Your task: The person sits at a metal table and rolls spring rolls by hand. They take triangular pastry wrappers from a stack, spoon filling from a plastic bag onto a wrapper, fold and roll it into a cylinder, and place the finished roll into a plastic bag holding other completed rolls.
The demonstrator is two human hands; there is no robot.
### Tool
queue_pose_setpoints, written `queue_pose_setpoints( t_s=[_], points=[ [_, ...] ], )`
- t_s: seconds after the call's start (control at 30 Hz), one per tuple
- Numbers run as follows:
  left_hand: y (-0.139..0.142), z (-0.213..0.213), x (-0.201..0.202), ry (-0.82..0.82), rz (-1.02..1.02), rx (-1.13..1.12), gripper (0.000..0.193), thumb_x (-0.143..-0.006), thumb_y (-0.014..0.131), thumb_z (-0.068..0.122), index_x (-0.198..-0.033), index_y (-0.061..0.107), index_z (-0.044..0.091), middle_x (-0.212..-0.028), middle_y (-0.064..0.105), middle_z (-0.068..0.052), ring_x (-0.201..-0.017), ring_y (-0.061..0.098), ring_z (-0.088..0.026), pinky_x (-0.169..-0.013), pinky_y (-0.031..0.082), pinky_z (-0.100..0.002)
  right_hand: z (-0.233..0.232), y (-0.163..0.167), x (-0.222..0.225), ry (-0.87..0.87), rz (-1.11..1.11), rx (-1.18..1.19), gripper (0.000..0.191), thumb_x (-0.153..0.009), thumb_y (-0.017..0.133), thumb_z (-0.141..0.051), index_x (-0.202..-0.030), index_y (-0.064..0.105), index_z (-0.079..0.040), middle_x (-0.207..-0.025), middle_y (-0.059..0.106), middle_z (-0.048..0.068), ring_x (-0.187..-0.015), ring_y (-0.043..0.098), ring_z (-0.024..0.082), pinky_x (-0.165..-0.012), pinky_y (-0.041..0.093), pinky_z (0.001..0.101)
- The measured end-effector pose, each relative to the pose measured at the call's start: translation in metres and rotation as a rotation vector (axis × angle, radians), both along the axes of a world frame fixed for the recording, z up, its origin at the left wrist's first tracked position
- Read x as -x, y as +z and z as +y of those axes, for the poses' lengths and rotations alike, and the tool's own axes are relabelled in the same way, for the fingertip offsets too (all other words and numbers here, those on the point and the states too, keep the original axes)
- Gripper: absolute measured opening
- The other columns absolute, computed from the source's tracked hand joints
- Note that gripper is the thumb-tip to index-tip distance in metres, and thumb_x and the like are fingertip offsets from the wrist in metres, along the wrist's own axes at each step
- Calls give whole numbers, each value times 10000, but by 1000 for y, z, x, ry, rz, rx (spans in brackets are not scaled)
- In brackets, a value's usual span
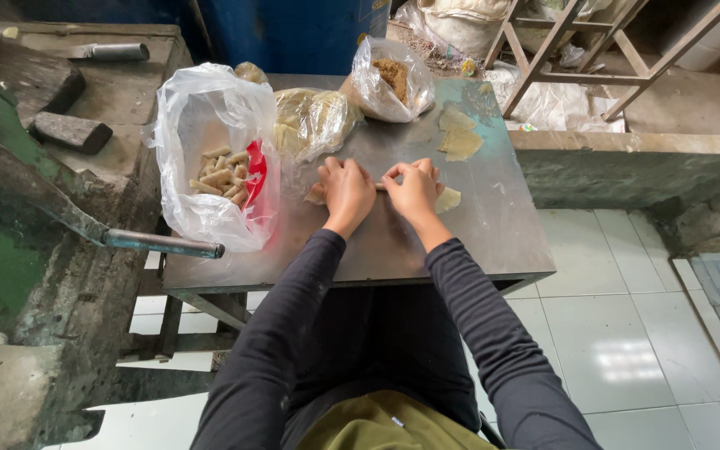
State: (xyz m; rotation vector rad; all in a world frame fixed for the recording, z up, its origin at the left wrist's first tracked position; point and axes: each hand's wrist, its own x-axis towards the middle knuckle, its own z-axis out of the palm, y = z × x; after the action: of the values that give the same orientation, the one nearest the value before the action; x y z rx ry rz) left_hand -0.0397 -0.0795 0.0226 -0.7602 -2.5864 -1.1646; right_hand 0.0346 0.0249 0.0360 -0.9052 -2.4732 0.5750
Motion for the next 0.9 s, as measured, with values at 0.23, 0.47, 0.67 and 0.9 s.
queue_pose_setpoints(
  t_s=[0.23,0.47,0.67,0.9],
  points=[
    [11,15,13,15,116,-29,225,-815,805,362,-840,728,152,-1041,645,-109,-1071,535,-334,-839,345,-525,13,10,16,-95,164,-57,218,-867,795,-410,-919,705,-218,-1129,579,98,-1127,514,343,-939,376,577],
    [-6,5,20,-261,214,57,165,-732,753,325,-795,742,173,-934,671,-47,-958,594,-293,-800,367,-467,53,-2,-78,255,30,-88,274,-761,846,-279,-896,683,-104,-948,639,121,-956,619,332,-832,498,439],
    [29,3,22,-16,457,-10,247,-918,703,364,-873,708,121,-981,656,-67,-968,598,-278,-814,381,-454,48,-25,-80,275,29,-276,116,-895,748,-125,-890,654,-58,-968,653,141,-986,616,365,-845,495,465],
    [74,-133,77,465,408,208,265,-958,790,320,-832,726,96,-928,672,-77,-886,554,-253,-783,348,-451,51,-37,-74,230,-15,-321,102,-895,714,-89,-929,640,-27,-977,650,174,-987,606,388,-844,490,472]
  ],
)
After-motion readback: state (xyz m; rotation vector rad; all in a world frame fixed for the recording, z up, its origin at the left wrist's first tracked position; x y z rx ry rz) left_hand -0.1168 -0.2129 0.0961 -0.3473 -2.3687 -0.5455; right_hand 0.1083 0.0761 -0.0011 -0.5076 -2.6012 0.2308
